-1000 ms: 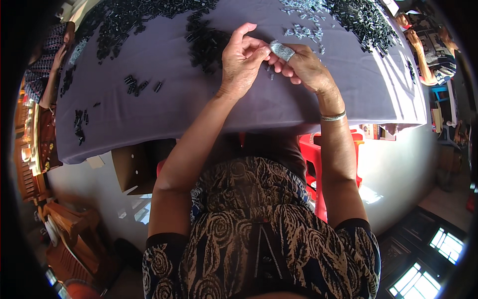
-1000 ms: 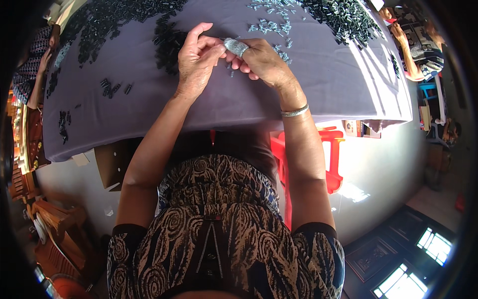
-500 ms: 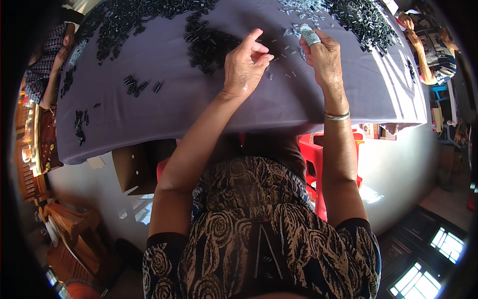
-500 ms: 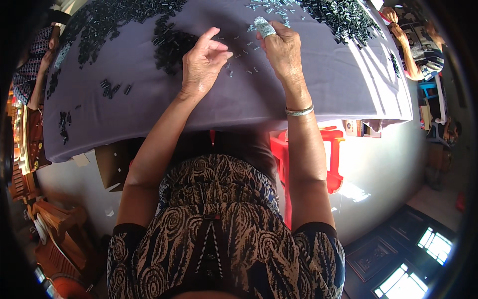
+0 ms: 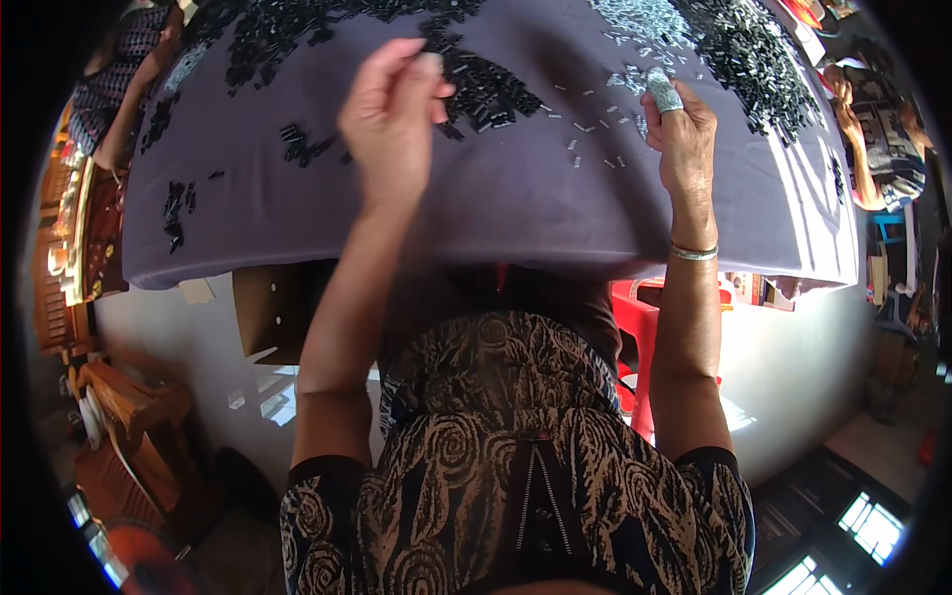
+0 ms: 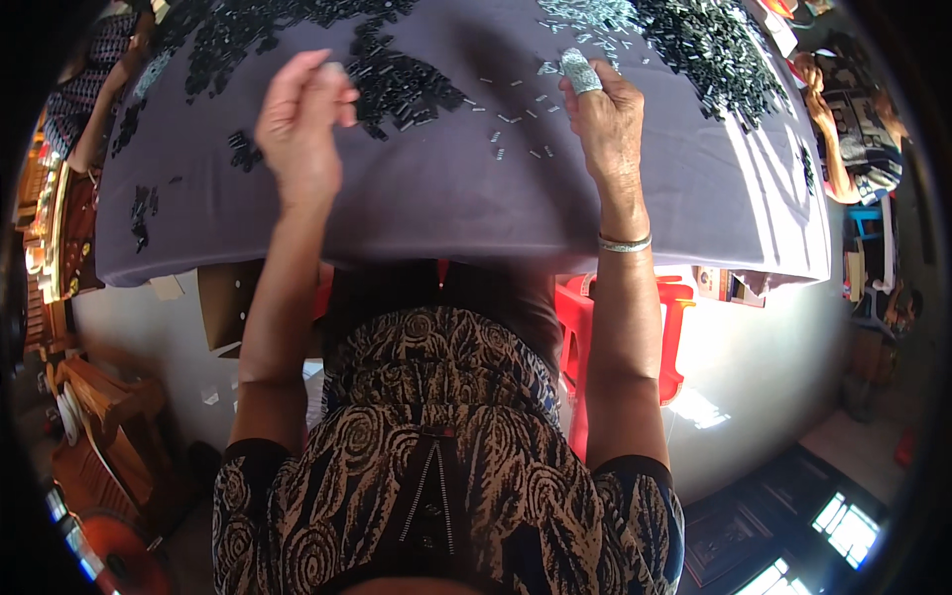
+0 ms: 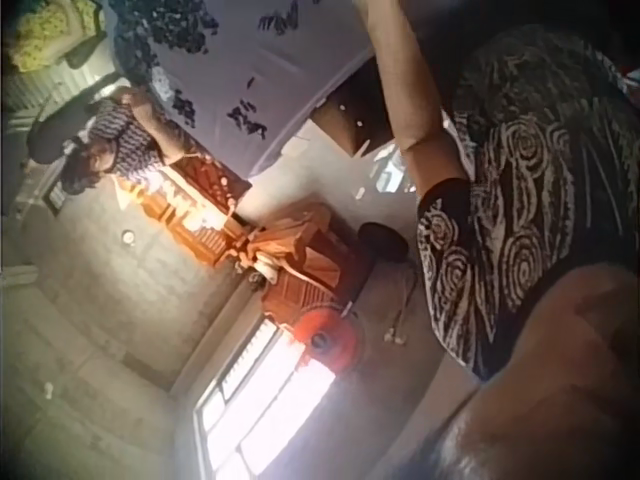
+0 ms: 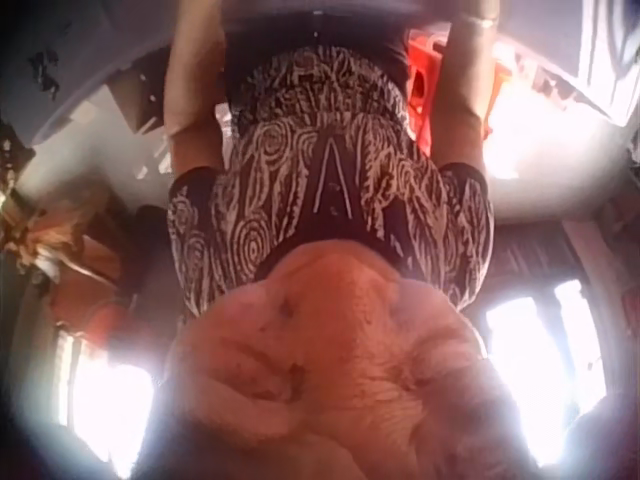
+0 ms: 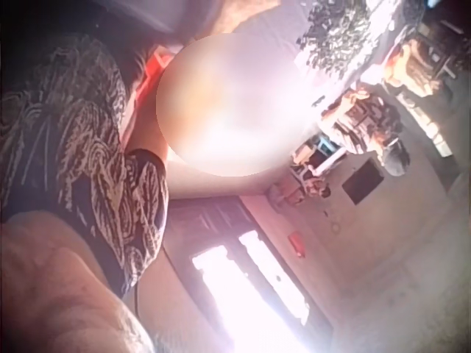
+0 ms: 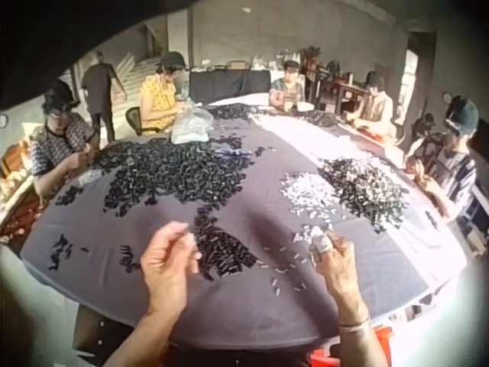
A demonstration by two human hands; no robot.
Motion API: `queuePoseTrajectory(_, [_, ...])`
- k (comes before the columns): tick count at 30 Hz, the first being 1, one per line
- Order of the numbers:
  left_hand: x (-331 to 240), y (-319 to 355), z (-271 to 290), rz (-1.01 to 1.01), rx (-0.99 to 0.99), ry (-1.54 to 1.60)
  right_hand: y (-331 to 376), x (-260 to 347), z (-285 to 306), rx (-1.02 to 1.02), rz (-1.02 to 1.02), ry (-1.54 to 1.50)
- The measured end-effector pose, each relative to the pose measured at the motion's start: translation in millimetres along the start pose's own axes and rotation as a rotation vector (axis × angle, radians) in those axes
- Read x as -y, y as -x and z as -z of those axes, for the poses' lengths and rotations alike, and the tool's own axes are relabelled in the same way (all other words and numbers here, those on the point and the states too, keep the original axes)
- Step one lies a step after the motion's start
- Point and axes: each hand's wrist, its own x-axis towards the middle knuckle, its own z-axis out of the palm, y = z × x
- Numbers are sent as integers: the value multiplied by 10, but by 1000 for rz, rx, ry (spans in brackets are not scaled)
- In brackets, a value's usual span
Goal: The person assembles small plastic components by hand, picking up plastic pieces, inserting small pins into them, and placing the assembled pieces on the table.
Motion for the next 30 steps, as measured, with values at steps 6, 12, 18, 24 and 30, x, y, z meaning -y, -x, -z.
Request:
queuePoseTrajectory(6, [-243,163,659,208,-118,-117,75,7,-221,240,39,164])
queuePoseTrajectory(12, [-147,391,798,307,-51,-210,173,56,-470,394,176,317])
queuePoseTrajectory(18, [-49,484,792,338,-28,-276,120,-11,-557,451,256,436])
queuePoseTrajectory(24, [-31,474,772,310,-39,-252,180,-30,-888,577,621,610])
queuePoseTrajectory(30, [-13,488,765,287,-36,-260,159,36,-1031,663,831,866])
